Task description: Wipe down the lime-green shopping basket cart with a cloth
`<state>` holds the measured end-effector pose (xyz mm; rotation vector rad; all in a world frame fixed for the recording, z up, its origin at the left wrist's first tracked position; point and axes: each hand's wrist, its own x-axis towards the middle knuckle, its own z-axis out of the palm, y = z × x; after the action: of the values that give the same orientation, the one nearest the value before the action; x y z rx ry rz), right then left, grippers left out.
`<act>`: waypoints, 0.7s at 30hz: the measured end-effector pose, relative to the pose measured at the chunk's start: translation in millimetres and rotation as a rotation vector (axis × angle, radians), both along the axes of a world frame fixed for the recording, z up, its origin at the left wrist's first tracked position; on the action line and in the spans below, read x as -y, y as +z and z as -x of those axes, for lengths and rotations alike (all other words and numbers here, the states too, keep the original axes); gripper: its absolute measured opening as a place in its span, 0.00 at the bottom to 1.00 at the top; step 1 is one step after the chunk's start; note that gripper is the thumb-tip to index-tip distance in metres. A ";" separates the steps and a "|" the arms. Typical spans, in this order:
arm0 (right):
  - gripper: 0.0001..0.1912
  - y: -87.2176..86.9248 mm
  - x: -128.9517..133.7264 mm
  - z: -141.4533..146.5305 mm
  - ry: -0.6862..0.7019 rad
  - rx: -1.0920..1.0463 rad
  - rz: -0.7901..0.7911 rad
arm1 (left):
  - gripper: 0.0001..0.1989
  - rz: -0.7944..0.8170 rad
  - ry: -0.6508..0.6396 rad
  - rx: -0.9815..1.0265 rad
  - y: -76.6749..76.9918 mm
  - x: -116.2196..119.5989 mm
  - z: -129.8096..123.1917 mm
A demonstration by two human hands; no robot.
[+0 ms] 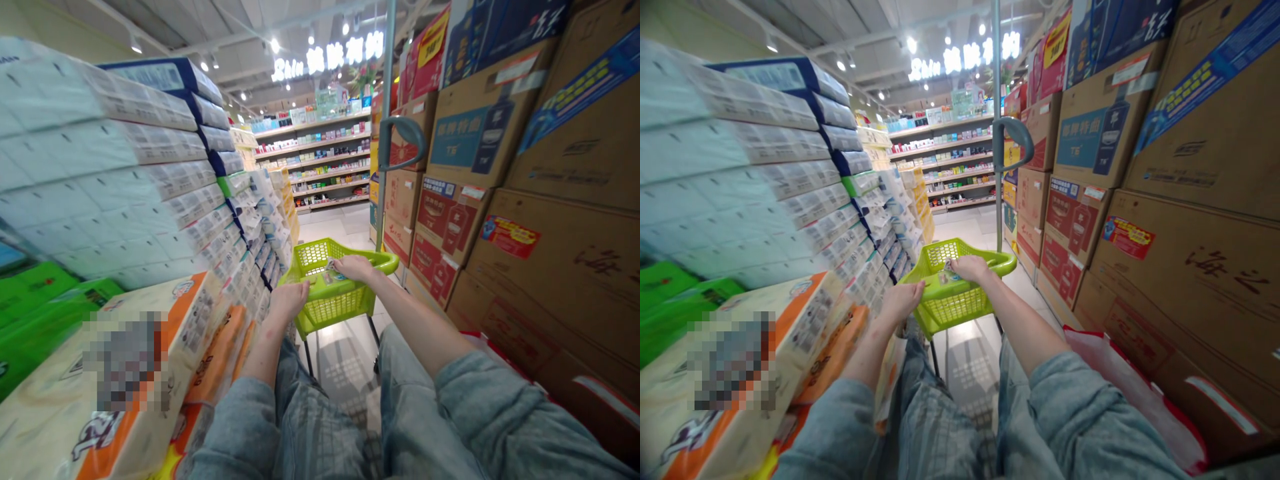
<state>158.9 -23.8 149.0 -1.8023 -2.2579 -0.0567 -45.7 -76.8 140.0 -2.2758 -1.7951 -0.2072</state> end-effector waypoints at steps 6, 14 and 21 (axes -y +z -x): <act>0.24 -27.5 32.5 -22.7 0.008 -0.213 -0.252 | 0.31 -0.030 0.010 -0.040 -2.1 -0.6 -3.5; 0.27 -86.7 74.1 32.4 -0.038 -0.318 -0.659 | 0.32 -0.097 0.015 -0.055 -9.9 -1.7 -15.9; 0.31 -108.9 68.8 51.9 -0.102 -0.252 -0.628 | 0.33 -0.112 0.015 -0.083 -11.5 2.1 -21.4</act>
<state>107.1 -92.6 40.2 -1.4788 -1.7112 -0.4717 -24.2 -78.8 128.5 -2.1608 -1.7148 -0.2012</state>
